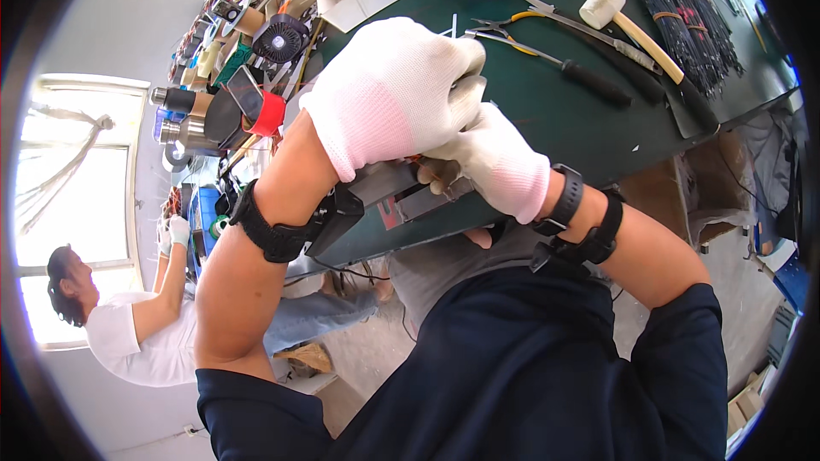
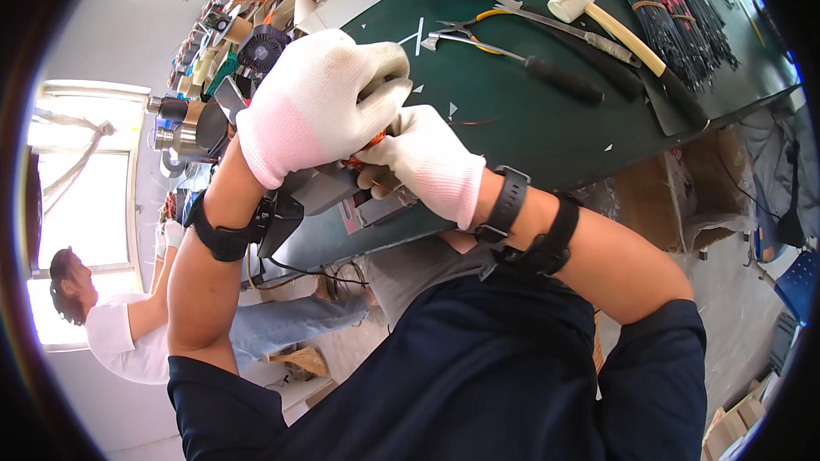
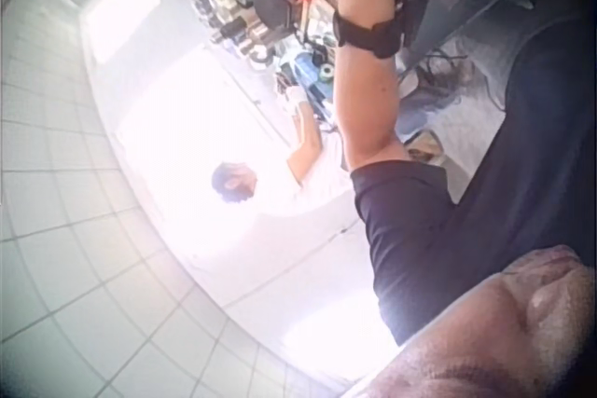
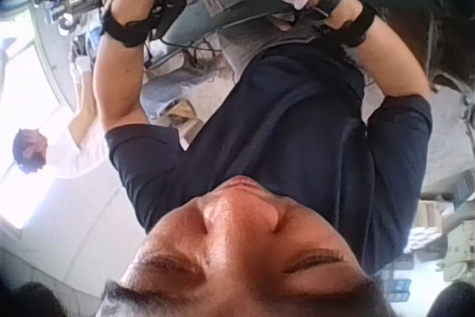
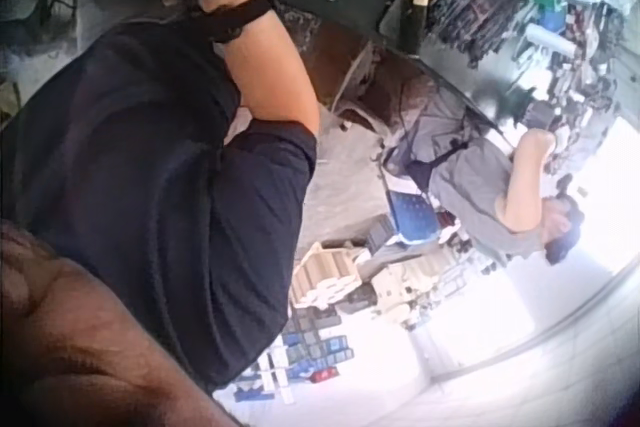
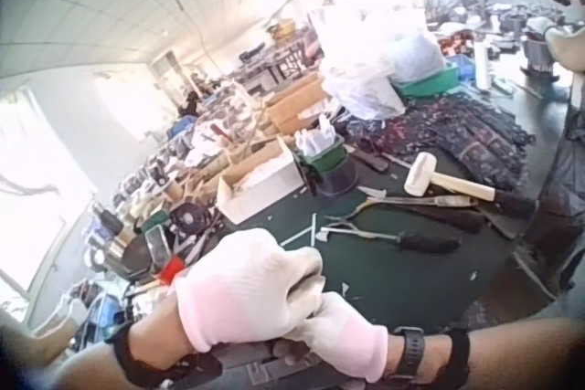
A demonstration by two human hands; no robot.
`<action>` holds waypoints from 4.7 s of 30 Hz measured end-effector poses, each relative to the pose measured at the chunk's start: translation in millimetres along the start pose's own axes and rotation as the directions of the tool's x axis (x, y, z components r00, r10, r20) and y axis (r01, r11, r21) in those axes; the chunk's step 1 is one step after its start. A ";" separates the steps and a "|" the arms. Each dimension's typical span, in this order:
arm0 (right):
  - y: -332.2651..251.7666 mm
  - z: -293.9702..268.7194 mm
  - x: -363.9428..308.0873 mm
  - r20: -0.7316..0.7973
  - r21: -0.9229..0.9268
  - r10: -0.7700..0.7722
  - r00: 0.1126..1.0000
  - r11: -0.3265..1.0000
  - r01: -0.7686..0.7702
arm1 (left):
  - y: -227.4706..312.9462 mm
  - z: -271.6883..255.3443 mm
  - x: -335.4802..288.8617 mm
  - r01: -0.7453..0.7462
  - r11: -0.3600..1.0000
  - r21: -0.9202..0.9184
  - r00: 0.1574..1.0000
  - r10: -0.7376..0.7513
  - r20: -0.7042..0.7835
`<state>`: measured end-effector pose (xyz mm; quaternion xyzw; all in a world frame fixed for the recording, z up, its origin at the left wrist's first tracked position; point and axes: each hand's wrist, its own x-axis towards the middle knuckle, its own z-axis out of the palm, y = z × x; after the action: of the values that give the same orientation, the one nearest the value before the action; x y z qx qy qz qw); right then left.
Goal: Winding copper coils into a motor stator and securing them with tools and ties.
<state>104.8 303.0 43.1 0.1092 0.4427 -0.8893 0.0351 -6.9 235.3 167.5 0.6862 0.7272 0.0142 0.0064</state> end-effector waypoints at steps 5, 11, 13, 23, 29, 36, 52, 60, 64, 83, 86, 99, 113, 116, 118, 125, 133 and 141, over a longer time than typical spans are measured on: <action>-3.2 -6.8 -2.0 0.059 -0.062 0.033 0.998 0.998 -0.030 | -2.7 -0.1 -6.4 0.027 0.999 -0.027 1.000 -0.027 -0.005; -2.0 -2.3 -2.5 0.037 -0.043 -0.015 0.999 0.999 0.017 | -1.3 1.3 0.3 0.000 1.000 -0.011 1.000 0.000 -0.014; -5.4 0.9 -1.9 0.022 -0.046 -0.018 1.000 0.999 0.019 | -3.3 -1.8 -1.9 -0.003 1.000 0.015 1.000 0.003 0.004; -0.2 2.1 -3.9 0.025 -0.020 -0.023 0.999 1.000 0.023 | -2.8 1.1 -4.7 0.009 1.000 -0.020 1.000 -0.009 -0.006; 7.2 -26.3 -6.5 0.106 -0.070 -0.136 0.985 0.987 0.143 | -4.7 1.3 -4.0 0.006 1.000 0.004 1.000 -0.006 0.008; 4.6 -1.0 -5.8 0.012 -0.004 -0.037 0.999 0.999 0.037 | -2.6 -1.7 -3.2 0.027 0.999 -0.031 1.000 -0.027 0.010; -7.5 -23.0 -3.6 0.073 -0.287 -0.241 0.968 0.924 0.252 | 9.1 -15.5 -25.0 -0.133 0.986 -0.104 0.932 0.088 -0.353; -34.0 -98.8 15.6 0.064 -0.897 -0.523 0.850 -0.402 -0.181 | 16.2 32.9 -210.4 0.030 0.606 -0.795 0.301 -0.764 -0.571; -37.6 -106.8 40.7 0.119 -0.835 -0.520 0.846 -0.513 -0.198 | 14.1 121.2 -241.2 0.078 0.468 -0.880 0.340 -0.842 -0.418; -79.6 -110.2 37.1 0.575 -0.689 -0.476 0.665 -0.721 0.079 | 20.9 140.7 -169.0 -0.431 -0.058 -0.901 0.304 -0.949 -0.084; -120.5 -78.9 9.0 0.169 -0.966 -0.651 0.740 0.039 0.256 | 26.4 126.4 -174.7 -0.339 0.059 -0.939 0.397 -0.896 -0.200; -146.1 123.5 -45.5 0.374 -0.913 -0.205 0.904 -0.255 0.319 | 27.3 118.8 -149.6 -0.468 0.192 -0.863 0.258 -0.904 -0.341; -115.5 200.4 2.2 0.485 0.140 0.349 0.802 -0.936 0.322 | 18.9 124.2 -154.0 -0.192 0.460 -0.867 0.235 -0.836 -0.495; -108.5 208.1 7.4 0.472 0.134 0.355 0.807 -0.934 0.333 | 15.3 127.1 -154.8 -0.247 0.447 -0.860 0.234 -0.833 -0.501; -110.9 212.0 10.9 0.450 0.138 0.368 0.813 -0.929 0.344 | 15.1 129.2 -154.8 -0.419 0.278 -0.864 0.299 -0.856 -0.420; -132.9 178.9 13.4 0.573 -0.076 0.366 0.734 -0.867 0.492 | 10.4 135.7 -157.7 -0.538 -0.057 -0.841 0.505 -0.820 -0.268; -110.3 147.5 9.7 0.728 -0.256 0.098 0.679 -0.879 0.402 | 13.1 124.6 -157.4 -0.682 -0.238 -0.691 0.450 -0.882 -0.141; -146.1 108.9 -11.5 0.720 -0.363 -0.066 0.691 -0.884 0.294 | 20.8 108.6 -155.5 -0.381 -0.037 -0.924 0.417 -0.899 -0.136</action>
<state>74.9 304.5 223.2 -0.2347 0.9341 0.1666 -0.2113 26.0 82.5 58.0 0.1498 0.5368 0.8211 0.1232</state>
